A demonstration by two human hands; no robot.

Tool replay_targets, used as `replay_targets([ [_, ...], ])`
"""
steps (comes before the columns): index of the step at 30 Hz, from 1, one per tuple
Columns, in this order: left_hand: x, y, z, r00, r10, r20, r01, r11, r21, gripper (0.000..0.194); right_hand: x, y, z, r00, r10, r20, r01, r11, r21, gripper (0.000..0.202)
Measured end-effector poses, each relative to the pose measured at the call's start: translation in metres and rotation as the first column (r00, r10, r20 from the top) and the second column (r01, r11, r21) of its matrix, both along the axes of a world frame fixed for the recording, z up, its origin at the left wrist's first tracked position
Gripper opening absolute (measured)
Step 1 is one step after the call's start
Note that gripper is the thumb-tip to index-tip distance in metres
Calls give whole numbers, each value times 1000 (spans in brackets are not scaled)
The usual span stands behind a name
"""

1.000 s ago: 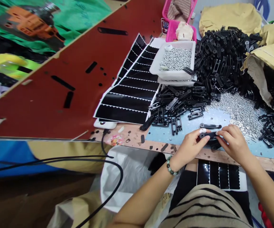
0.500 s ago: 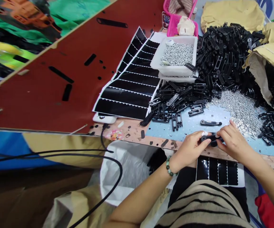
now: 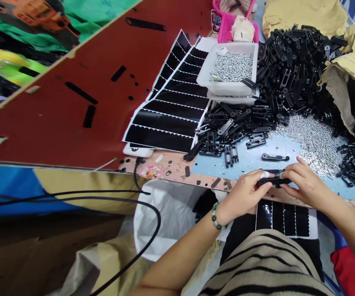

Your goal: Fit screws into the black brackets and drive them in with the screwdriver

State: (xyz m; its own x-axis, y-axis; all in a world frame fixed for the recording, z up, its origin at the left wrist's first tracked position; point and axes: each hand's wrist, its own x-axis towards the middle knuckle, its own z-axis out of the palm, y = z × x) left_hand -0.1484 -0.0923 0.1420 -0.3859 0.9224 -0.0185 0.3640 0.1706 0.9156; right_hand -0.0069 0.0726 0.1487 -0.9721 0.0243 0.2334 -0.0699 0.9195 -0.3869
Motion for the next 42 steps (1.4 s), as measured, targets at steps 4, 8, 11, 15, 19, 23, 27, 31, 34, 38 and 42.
replay_targets([
  [4,1,-2,-2,999,0,36,1,1000,-27,25,4,-2,0,998,25,-57,-28,999,-46,15],
  [8,4,-3,-7,991,25,128,-20,999,-40,24,7,-5,3,998,-3,-55,0,999,-46,17],
  [11,7,-3,-9,982,57,183,-56,998,-11,24,9,-11,5,993,-95,-67,93,995,-29,15],
  [15,12,-2,-10,980,115,161,-125,990,57,22,9,-26,4,964,-232,-133,201,957,-210,15],
  [19,17,0,-9,982,172,77,-180,978,104,22,6,-39,0,914,-383,-136,290,848,-444,10],
  [23,20,1,-8,976,216,18,-216,965,149,24,2,-45,-5,850,-501,-163,335,754,-565,5],
  [27,22,4,-7,973,230,13,-228,953,197,25,-3,-48,-6,788,-595,-160,425,712,-559,2],
  [31,22,5,-9,966,256,36,-257,943,211,25,-5,-43,-8,765,-617,-188,487,743,-458,2],
  [34,22,6,-12,940,274,203,-307,938,160,27,-4,-36,-13,705,-695,-141,564,670,-482,26],
  [38,23,10,-16,869,241,432,-305,948,86,33,-10,-37,-23,767,-639,50,432,458,-777,57],
  [42,25,13,-17,860,228,456,-301,949,92,35,-22,-43,-25,812,-565,146,340,255,-905,49],
])
